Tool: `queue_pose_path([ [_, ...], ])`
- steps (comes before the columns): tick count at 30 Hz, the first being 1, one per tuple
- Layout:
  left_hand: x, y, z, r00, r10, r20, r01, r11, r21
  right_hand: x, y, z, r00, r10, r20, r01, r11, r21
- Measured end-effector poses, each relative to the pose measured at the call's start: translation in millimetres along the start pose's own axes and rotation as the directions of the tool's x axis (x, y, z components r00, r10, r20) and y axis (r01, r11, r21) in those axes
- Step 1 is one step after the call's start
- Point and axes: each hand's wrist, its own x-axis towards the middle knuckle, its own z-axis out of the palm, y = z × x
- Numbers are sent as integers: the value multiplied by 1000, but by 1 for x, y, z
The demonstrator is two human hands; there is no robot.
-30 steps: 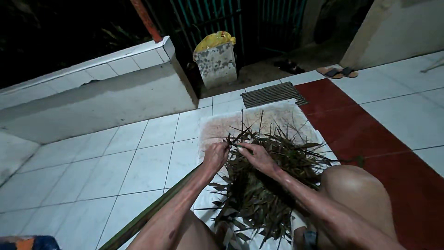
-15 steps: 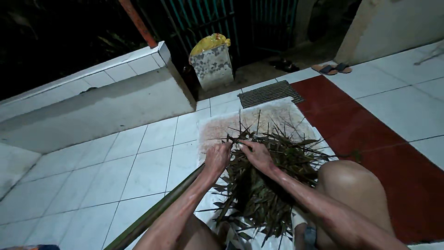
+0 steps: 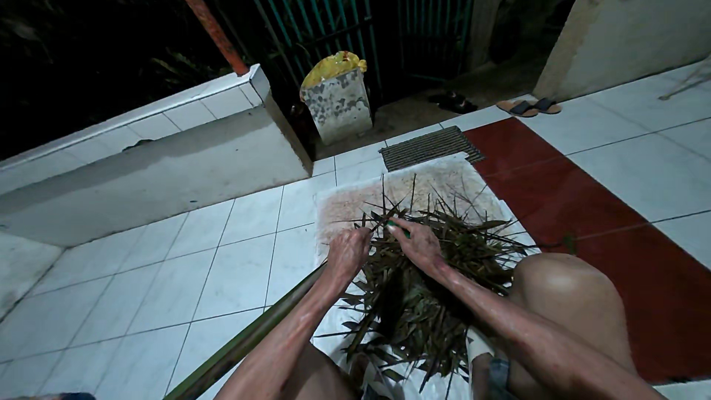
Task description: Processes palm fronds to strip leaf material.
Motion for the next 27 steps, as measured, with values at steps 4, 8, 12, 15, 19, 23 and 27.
queue_pose_path([
  [4, -1, 1, -2, 1000, -15, 25, 15, 1000, -12, 3, 4, -1, 1000, 3, -8, -3, 1000, 9],
  [8, -1, -1, -1, 999, -19, 33, 19, 1000, -22, 4, 9, 0, 1000, -5, -10, 5, 1000, 8],
  [12, -3, -3, -3, 999, -4, 54, 7, 999, -53, 10, 19, -5, 996, 6, -91, -3, 1000, 26],
  [15, -5, -7, -5, 998, -7, 70, 11, 999, -50, 19, 30, -15, 978, 117, -174, -115, 993, 25],
  [19, -8, -14, -6, 999, -29, 29, 29, 999, -21, 23, 36, -23, 965, 102, -244, -83, 993, 88],
  [23, -9, -12, -6, 999, -41, -7, 42, 998, 48, 9, 23, -16, 996, -23, -90, 38, 985, 170],
  [27, -9, -2, -6, 999, -38, -25, 42, 986, 159, 4, 14, -6, 984, -143, 101, 118, 968, 220],
])
